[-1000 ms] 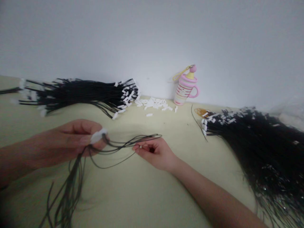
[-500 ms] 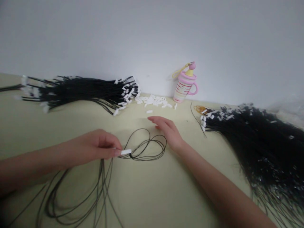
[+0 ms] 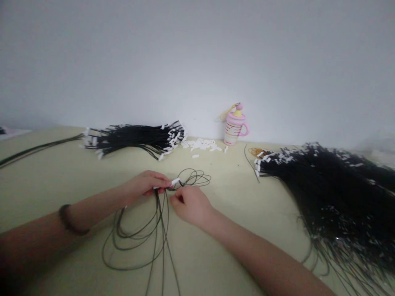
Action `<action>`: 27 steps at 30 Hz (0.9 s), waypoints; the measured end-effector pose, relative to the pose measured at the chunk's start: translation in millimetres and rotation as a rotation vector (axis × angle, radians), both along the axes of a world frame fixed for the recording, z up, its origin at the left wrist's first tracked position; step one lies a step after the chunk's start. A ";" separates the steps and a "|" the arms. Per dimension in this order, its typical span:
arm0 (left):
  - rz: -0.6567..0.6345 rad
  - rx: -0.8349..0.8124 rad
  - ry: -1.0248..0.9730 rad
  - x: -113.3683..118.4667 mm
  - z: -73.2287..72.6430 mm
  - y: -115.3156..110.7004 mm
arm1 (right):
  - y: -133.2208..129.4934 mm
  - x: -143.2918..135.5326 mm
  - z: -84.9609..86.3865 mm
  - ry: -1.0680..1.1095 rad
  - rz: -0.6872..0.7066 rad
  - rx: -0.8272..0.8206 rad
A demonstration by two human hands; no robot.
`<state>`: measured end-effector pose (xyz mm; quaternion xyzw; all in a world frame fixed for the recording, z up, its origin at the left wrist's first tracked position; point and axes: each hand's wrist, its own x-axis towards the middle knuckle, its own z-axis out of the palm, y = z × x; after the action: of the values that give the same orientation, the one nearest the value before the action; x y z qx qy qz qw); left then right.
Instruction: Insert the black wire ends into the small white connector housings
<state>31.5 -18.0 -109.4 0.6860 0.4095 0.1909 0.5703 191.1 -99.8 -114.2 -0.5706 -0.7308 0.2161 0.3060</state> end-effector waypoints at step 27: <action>0.008 -0.043 -0.052 -7.6 0.2 8.7 | 2.5 15.5 35.2 0.828 0.073 -0.578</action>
<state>23.9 -9.3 -109.3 0.6667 0.4014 0.2022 0.5946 206.6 -97.3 -79.0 -0.4725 -0.4778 0.6284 0.3919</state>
